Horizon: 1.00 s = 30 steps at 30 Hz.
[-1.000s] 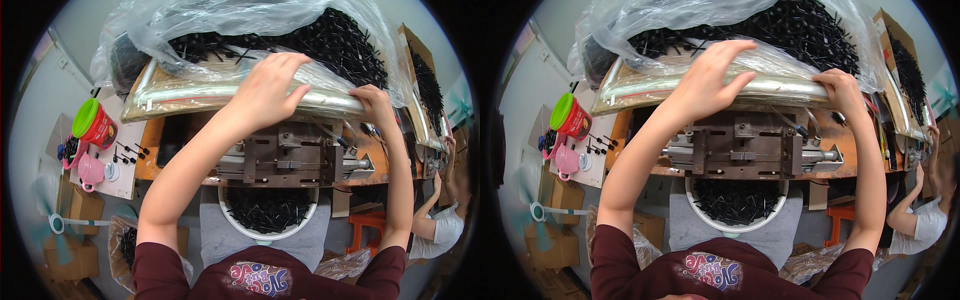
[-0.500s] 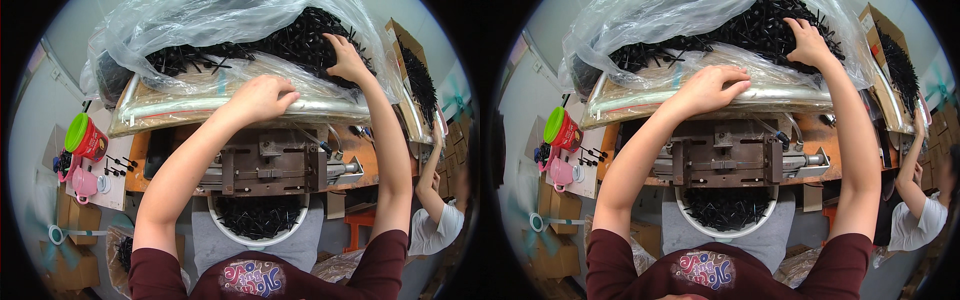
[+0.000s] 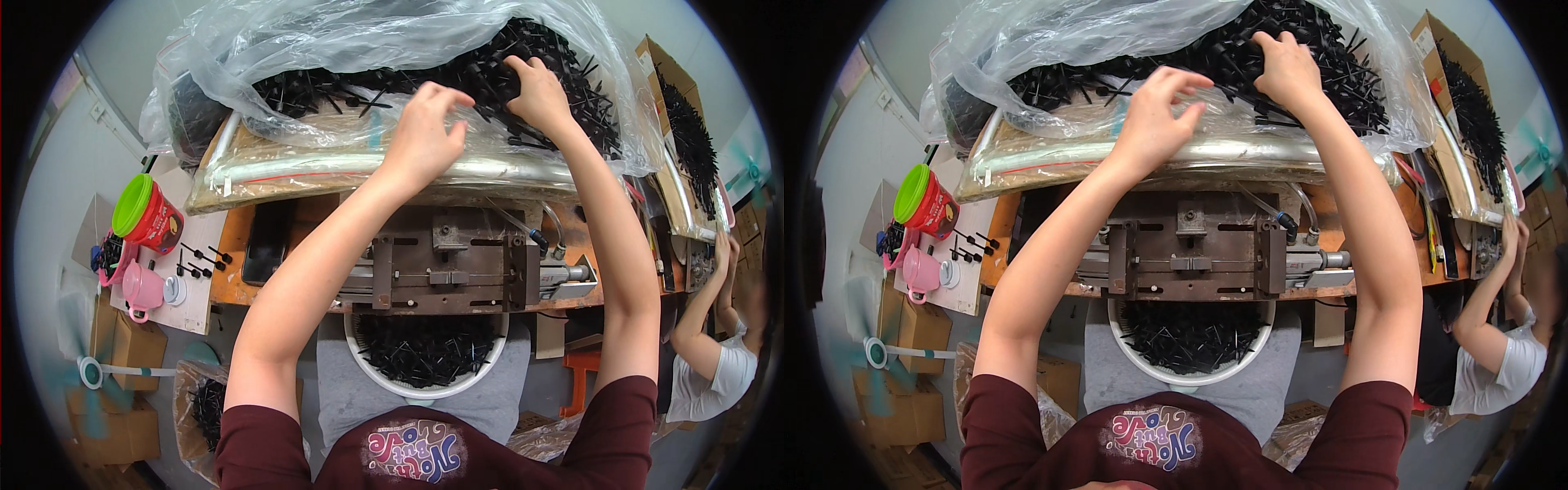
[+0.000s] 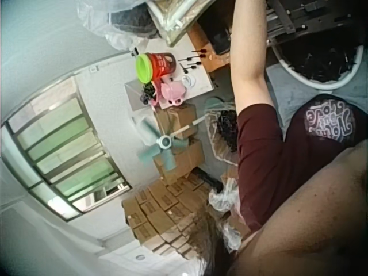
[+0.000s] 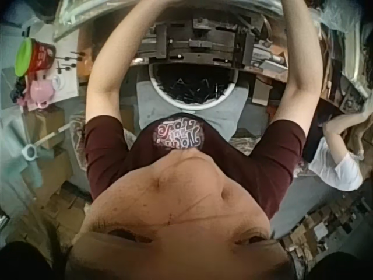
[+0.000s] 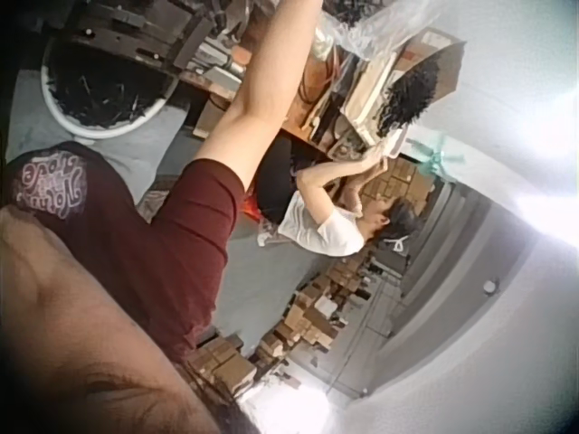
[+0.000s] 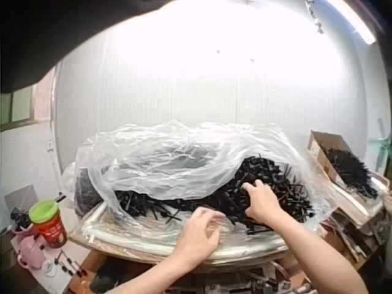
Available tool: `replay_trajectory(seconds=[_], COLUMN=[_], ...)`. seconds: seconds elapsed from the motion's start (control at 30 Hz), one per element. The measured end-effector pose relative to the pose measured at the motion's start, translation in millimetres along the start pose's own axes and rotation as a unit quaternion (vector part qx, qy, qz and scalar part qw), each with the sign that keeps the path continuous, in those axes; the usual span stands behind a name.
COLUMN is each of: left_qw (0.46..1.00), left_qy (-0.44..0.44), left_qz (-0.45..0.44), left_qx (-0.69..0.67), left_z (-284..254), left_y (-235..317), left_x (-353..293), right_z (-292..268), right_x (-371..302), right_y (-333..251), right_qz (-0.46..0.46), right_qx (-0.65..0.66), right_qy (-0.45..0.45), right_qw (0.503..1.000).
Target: Assembling small black plastic components using a pneumatic press.
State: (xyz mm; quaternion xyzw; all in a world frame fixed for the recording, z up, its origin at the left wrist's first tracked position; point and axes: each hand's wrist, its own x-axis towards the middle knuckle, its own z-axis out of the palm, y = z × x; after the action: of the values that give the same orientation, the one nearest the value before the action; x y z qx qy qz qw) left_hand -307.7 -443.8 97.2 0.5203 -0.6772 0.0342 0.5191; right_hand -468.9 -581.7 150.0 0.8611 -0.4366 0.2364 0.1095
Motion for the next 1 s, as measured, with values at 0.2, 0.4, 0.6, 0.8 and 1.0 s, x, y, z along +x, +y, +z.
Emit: replay_trajectory(seconds=[0.2, 0.4, 0.6, 0.8, 1.0], left_qw=[0.992, 0.988, 0.989, 0.986, 0.986], left_qy=[0.084, -0.073, -0.078, -0.008, -0.098], left_qz=[-0.055, -0.119, -0.085, 0.047, -0.04], left_qx=[0.08, 0.067, 0.09, 0.161, 0.13], left_z=[-14.4, -52.2, -55.5, -36.1, -21.0], left_y=[5.0, 0.4, 6.3, 17.9, 12.2], left_x=[-10.7, -17.7, -16.8, -6.0, -2.9], right_z=[-4.7, -30.7, -58.1, -55.5, -23.3], right_x=[-14.2, -8.4, -29.6, -68.1, -78.6], right_y=[-58.7, -69.0, -28.7, -23.0, -46.6], right_qz=[-0.093, -0.206, -0.174, -0.176, -0.092], right_qx=[0.07, 0.121, 0.2, 0.207, 0.214], right_qy=[-0.02, -0.124, -0.04, -0.04, -0.033], right_qw=[0.993, 0.963, 0.964, 0.961, 0.972])
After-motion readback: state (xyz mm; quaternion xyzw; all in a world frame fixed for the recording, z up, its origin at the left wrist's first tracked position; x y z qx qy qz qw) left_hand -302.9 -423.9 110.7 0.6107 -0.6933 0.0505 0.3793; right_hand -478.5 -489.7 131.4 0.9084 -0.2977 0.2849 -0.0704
